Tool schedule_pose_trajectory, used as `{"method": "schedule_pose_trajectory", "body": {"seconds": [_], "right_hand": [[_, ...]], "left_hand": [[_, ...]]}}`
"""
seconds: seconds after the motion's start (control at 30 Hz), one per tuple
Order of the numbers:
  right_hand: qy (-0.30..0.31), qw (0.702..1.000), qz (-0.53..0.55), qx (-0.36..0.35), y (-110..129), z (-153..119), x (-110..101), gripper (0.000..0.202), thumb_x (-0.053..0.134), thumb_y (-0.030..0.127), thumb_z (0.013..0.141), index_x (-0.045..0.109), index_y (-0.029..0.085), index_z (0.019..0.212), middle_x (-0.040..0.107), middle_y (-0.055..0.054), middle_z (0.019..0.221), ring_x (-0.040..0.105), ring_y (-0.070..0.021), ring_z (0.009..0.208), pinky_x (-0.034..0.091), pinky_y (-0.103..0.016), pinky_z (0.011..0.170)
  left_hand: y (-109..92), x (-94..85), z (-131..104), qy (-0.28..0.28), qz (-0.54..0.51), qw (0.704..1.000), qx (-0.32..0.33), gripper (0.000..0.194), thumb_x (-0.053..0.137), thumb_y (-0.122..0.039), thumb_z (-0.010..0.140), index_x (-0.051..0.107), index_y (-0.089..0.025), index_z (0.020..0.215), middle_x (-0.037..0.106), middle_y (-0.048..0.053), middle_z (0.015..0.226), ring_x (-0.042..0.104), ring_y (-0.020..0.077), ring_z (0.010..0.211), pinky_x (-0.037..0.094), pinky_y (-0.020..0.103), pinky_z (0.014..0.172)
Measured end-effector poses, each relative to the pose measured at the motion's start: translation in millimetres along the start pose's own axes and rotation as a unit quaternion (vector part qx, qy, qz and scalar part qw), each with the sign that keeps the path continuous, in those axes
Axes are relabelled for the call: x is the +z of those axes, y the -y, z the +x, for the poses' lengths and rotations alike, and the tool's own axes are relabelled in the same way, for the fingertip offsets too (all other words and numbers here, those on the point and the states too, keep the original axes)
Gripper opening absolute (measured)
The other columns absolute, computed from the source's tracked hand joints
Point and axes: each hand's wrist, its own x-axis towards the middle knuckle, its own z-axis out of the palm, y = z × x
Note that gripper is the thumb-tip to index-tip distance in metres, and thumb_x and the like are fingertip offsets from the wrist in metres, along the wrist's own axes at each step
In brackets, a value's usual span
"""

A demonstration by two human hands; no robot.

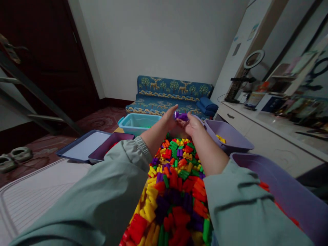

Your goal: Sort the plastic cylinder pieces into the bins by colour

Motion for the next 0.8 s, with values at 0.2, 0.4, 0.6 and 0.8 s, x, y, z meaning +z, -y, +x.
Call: {"method": "schedule_pose_trajectory", "body": {"seconds": [0.2, 0.4, 0.6, 0.8], "right_hand": [[0.06, 0.986, -0.136, -0.072, -42, -32, -41, 0.01, 0.058, 0.025, 0.086, 0.059, 0.015, 0.087, 0.069, -0.004, 0.074, 0.064, -0.0109, 0.061, 0.05, -0.02, 0.055], [0.105, 0.903, -0.396, -0.134, -77, -70, -90, 0.022, 0.063, 0.023, 0.075, 0.067, 0.013, 0.094, 0.071, -0.006, 0.084, 0.065, -0.0154, 0.07, 0.05, -0.026, 0.062], [0.163, 0.753, -0.62, -0.146, -71, -101, -112, 0.041, 0.072, 0.029, 0.066, 0.068, 0.02, 0.105, 0.072, -0.005, 0.093, 0.066, -0.0214, 0.08, 0.049, -0.031, 0.071], [0.189, 0.588, -0.772, -0.148, -80, -120, -104, 0.074, 0.083, 0.027, 0.05, 0.061, 0.029, 0.121, 0.068, -0.006, 0.114, 0.062, -0.0288, 0.104, 0.044, -0.037, 0.087]], "left_hand": [[39, -50.7, -33, -0.016, 0.268, 0.958, 0.1, 0.04, 0.071, -0.023, 0.072, 0.062, -0.01, 0.108, 0.065, 0.003, 0.071, 0.06, 0.0106, 0.06, 0.046, 0.022, 0.064], [64, -105.2, -80, 0.043, 0.469, 0.873, 0.123, 0.028, 0.068, -0.021, 0.068, 0.072, -0.01, 0.094, 0.072, 0.008, 0.081, 0.065, 0.0179, 0.075, 0.048, 0.026, 0.07], [58, -127.9, -117, 0.056, 0.644, 0.753, 0.126, 0.034, 0.066, -0.027, 0.068, 0.073, -0.015, 0.1, 0.072, 0.006, 0.08, 0.065, 0.0191, 0.073, 0.047, 0.025, 0.065], [53, -127.5, -136, 0.164, 0.723, 0.669, 0.052, 0.068, 0.08, -0.03, 0.053, 0.065, -0.025, 0.118, 0.068, 0.008, 0.114, 0.064, 0.0243, 0.095, 0.047, 0.028, 0.082]]}}
